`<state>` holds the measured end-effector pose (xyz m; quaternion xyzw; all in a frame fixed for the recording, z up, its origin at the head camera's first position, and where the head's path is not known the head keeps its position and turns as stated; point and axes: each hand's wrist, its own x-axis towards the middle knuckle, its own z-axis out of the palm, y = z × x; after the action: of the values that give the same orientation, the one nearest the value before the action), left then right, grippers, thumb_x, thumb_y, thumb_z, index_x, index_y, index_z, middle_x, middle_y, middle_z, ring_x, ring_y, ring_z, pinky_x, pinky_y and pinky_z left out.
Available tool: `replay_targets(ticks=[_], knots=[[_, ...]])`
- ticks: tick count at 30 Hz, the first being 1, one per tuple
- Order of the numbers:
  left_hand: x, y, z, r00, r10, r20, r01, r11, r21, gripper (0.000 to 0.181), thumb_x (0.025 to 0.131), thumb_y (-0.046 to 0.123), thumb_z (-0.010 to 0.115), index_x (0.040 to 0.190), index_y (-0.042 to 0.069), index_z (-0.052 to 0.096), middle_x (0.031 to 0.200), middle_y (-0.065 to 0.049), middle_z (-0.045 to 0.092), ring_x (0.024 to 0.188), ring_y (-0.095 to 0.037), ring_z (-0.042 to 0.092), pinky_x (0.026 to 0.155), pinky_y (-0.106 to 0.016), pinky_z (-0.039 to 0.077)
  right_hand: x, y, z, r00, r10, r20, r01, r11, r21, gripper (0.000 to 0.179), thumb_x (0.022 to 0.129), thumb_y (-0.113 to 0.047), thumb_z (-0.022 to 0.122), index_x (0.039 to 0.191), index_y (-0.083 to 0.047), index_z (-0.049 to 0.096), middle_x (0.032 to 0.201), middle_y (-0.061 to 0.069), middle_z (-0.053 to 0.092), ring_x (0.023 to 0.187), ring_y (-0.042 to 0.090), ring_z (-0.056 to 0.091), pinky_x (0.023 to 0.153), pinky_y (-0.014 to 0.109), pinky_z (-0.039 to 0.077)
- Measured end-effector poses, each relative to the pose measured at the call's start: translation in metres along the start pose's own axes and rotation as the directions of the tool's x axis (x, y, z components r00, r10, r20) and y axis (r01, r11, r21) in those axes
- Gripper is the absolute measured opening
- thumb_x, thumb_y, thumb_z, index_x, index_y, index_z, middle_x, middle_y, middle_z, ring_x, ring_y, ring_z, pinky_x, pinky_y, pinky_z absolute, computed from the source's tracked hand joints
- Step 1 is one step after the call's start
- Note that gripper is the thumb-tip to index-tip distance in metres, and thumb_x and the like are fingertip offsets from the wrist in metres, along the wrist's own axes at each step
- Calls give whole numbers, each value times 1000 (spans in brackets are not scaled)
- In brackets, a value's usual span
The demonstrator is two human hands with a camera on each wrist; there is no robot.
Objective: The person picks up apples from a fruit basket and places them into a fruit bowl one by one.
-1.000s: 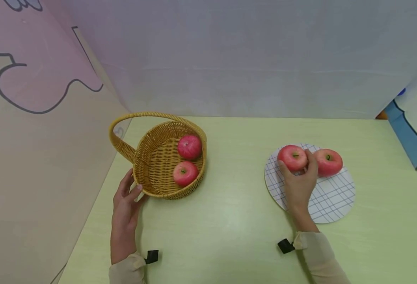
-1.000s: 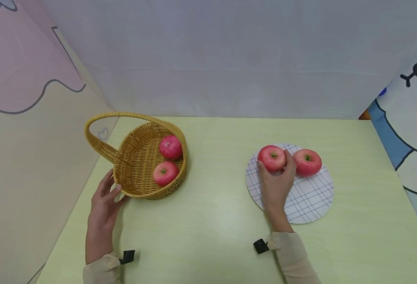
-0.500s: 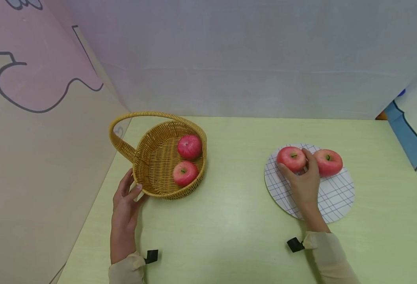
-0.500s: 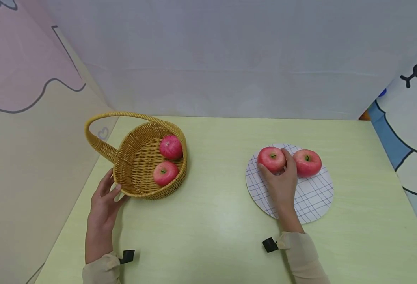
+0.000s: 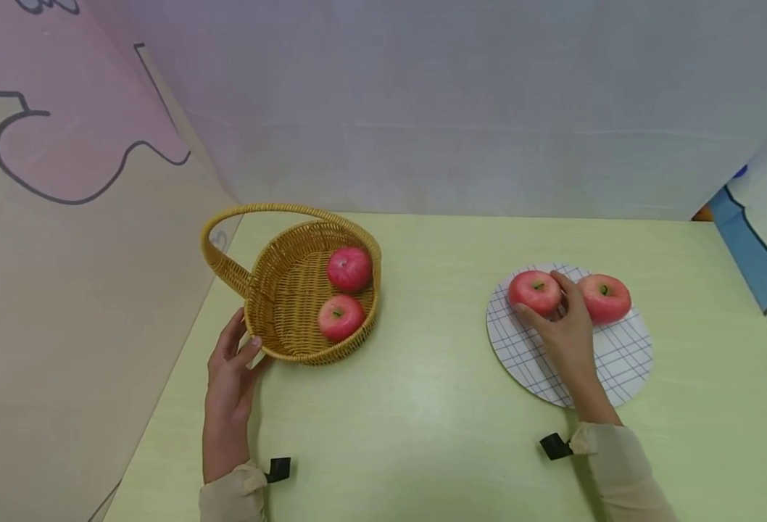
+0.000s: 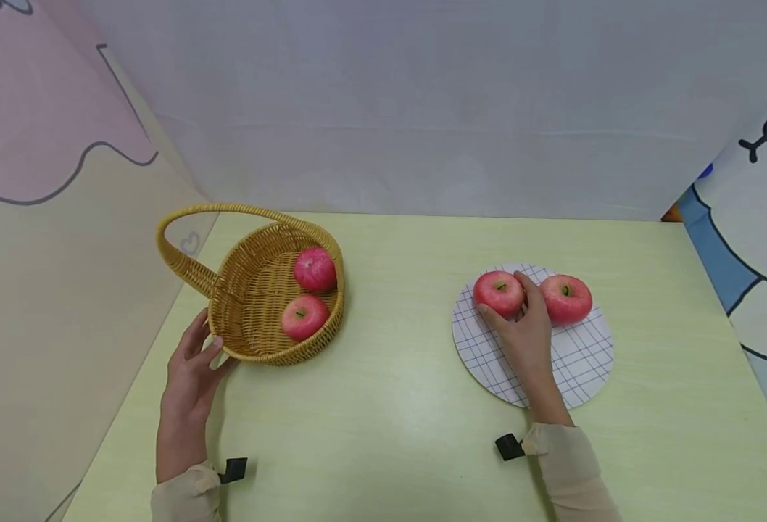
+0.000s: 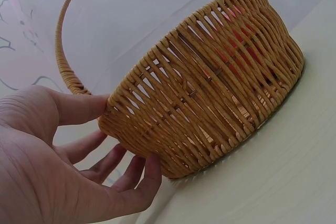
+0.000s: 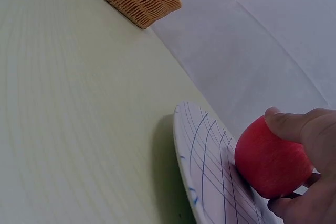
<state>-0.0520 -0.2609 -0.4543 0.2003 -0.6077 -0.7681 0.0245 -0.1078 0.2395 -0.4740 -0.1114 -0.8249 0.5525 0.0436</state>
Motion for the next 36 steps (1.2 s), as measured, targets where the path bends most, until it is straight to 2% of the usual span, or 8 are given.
replay_targets(ticks=[4,12,16,19,21,36], knots=[[1,0,0,1000,-2,0,2,1000,1,63,106,4,56,161,30,39,167,0,32,145,-22,43,122,-62,30,-1,0,-1,1000,7,8,-7,1000,2,88,94,-30,79,165,-25,27,167,4,37,149,28,42,117,32,41],[3,0,-1,1000,-6,-9,6,1000,0,62,106,5,57,160,30,41,166,1,34,143,-21,46,121,-62,31,-2,1,3,1000,-14,1,14,1000,-25,90,95,-32,78,166,-24,24,166,4,38,146,27,43,116,30,44],[3,0,-1,1000,-6,-8,6,1000,-6,62,106,5,56,160,30,41,166,1,34,143,-21,45,122,-62,31,-3,1,4,1000,-23,-13,22,997,-68,91,96,-33,77,167,-22,21,168,5,37,147,28,42,118,41,44],[3,1,-1,1000,-8,-6,8,1000,-9,62,106,5,57,160,30,40,166,1,34,143,-21,45,122,-62,31,-4,-1,5,999,-27,-20,25,997,-74,94,96,-33,77,168,-19,19,170,6,33,150,29,40,119,52,40],[2,1,-1,1000,-11,-6,11,1000,-9,62,106,5,57,161,30,40,166,1,34,143,-21,46,122,-61,31,-5,-3,5,999,-24,-23,22,998,-66,95,96,-33,77,168,-19,17,171,6,31,152,30,39,119,55,38],[1,1,0,1000,-23,-6,23,1000,-7,63,105,6,58,161,30,40,165,1,35,142,-20,46,120,-59,35,-14,-15,6,996,-50,-70,46,998,-51,93,96,-25,77,168,-19,19,170,12,31,155,32,35,122,54,34]])
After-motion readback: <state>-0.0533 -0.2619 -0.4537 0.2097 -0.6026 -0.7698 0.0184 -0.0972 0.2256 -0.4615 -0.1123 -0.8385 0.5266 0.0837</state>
